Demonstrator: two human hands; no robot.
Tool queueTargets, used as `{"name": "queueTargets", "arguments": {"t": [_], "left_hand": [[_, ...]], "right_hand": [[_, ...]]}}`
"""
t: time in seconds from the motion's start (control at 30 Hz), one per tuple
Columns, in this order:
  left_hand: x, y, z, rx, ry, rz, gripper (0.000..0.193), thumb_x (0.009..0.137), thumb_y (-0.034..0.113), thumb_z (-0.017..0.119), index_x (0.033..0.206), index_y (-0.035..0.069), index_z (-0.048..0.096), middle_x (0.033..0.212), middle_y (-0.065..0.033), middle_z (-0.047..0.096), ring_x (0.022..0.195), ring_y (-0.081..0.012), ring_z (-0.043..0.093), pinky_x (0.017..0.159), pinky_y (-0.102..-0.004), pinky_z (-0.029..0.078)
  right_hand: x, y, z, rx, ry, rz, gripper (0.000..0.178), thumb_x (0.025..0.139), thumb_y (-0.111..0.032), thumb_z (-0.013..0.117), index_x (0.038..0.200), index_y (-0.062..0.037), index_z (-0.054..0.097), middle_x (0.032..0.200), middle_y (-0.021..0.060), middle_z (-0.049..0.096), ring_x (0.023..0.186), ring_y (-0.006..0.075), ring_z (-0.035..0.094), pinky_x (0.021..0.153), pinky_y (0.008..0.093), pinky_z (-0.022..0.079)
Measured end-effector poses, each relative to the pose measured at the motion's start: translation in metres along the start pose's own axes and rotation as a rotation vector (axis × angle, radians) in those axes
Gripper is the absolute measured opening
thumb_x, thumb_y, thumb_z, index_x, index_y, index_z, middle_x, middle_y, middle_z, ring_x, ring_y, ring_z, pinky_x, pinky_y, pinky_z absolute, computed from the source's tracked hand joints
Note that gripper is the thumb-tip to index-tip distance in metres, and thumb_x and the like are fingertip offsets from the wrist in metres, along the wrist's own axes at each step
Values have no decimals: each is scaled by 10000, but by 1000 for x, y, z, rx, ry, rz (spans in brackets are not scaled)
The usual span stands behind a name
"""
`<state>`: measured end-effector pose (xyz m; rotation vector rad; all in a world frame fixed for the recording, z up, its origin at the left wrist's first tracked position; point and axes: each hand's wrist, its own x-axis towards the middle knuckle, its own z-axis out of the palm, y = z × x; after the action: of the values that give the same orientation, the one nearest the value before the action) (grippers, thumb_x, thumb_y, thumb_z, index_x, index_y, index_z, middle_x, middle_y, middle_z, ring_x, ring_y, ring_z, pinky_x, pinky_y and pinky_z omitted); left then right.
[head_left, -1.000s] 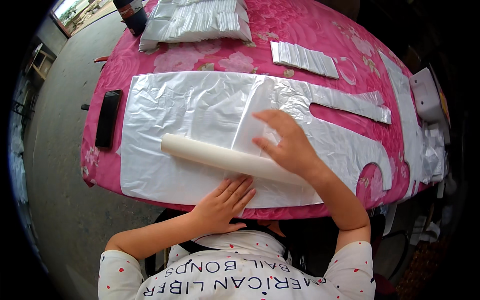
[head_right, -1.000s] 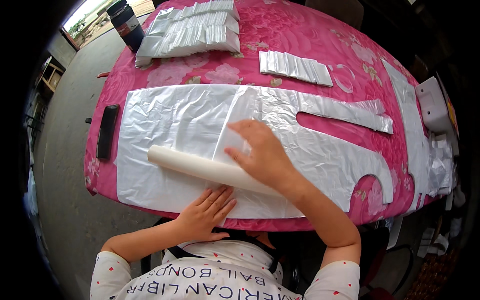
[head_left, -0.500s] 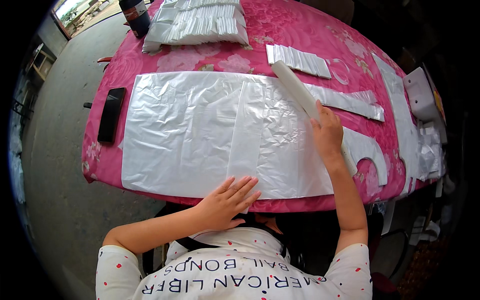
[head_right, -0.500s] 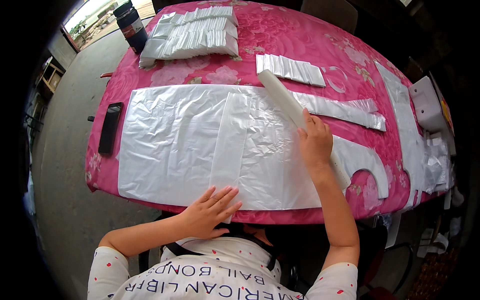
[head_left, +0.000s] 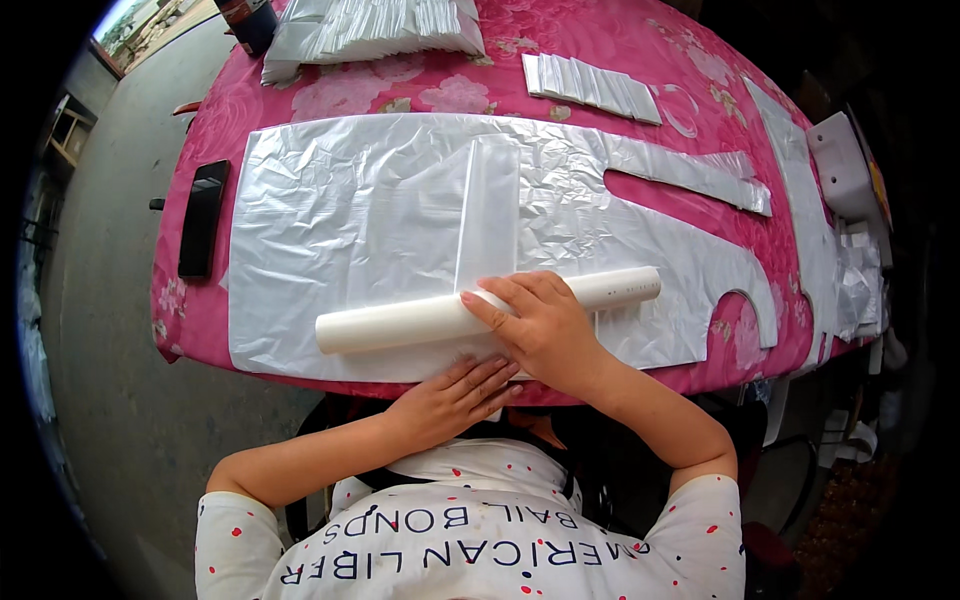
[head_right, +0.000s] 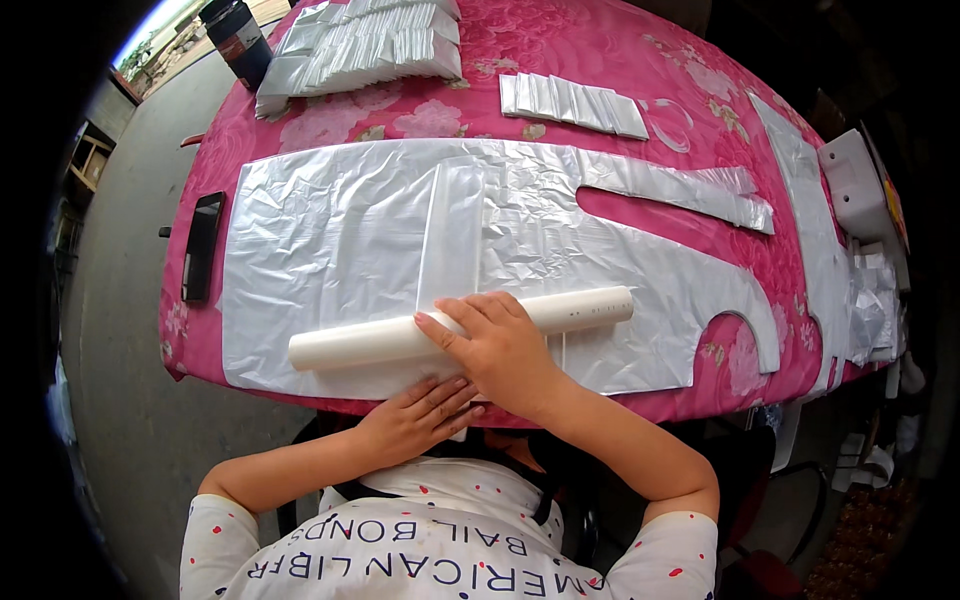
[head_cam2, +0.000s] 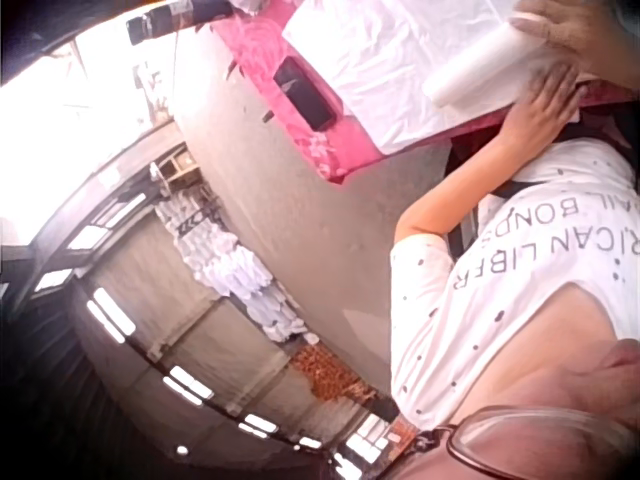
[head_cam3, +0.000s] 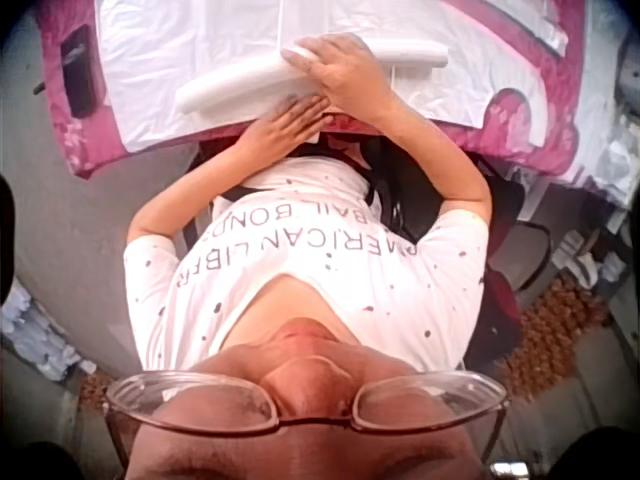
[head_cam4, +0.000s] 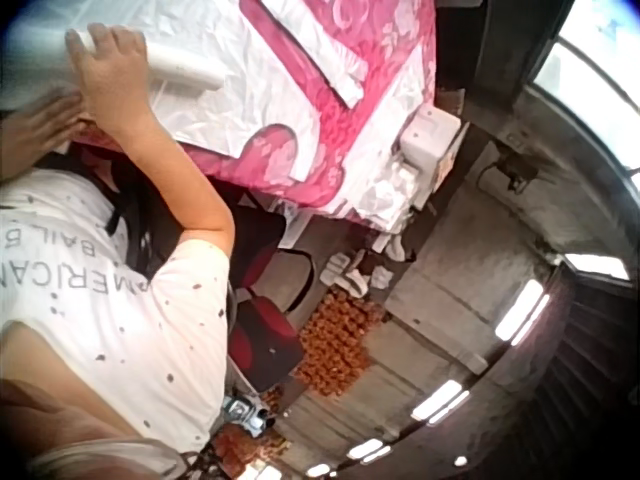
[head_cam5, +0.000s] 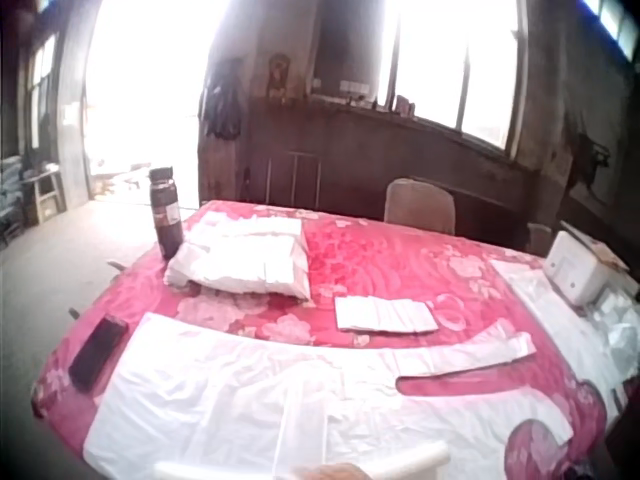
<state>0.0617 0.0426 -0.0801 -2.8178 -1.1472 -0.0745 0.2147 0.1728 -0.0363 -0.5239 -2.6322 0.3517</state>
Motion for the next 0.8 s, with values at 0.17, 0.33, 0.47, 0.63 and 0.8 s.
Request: {"name": "queueTargets", "arguments": {"t": [0.17, 0.33, 0.47, 0.63, 0.8], "left_hand": [[0, 6, 5, 53, 37, -33, 522, 866, 242, 408, 1370, 122, 347, 1425, -83, 339, 1321, -226, 314, 1088, -396, 214], [0, 3, 4, -37, 43, 8, 508, 866, 223, 419, 1361, 128, 359, 1422, -86, 343, 1315, -223, 325, 1080, -387, 237], [-7, -11, -3, -206, 107, 55, 453, 852, 175, 447, 1299, 104, 440, 1391, -95, 384, 1287, -225, 367, 1054, -373, 304], [-9, -27, -13, -293, 99, 12, 387, 838, 135, 465, 1211, 41, 510, 1345, -113, 436, 1251, -229, 414, 1040, -372, 340], [-8, -35, -12, -539, 299, 28, 436, 791, 125, 515, 1212, 12, 500, 1314, -134, 462, 1239, -248, 426, 1045, -378, 338]], "right_hand": [[45, 54, 6, -166, 103, 54, 477, 719, -74, 617, 1190, -135, 567, 1120, 80, 570, 976, 257, 530, 893, 386, 389], [82, 114, 10, -185, 148, 178, 480, 759, -81, 623, 1227, -142, 538, 1164, 86, 552, 1061, 272, 500, 938, 389, 369], [81, 111, 7, -214, 228, 138, 475, 737, -31, 614, 1202, -103, 548, 1218, 102, 517, 1169, 288, 430, 988, 388, 353], [34, 62, -4, 148, -98, -29, 483, 655, 57, 583, 1126, -48, 577, 1244, 109, 502, 1182, 308, 430, 978, 382, 386], [-7, 13, -3, 339, -197, -51, 458, 633, 41, 593, 1085, -30, 583, 1196, 123, 534, 1135, 310, 483, 944, 382, 422]]}}
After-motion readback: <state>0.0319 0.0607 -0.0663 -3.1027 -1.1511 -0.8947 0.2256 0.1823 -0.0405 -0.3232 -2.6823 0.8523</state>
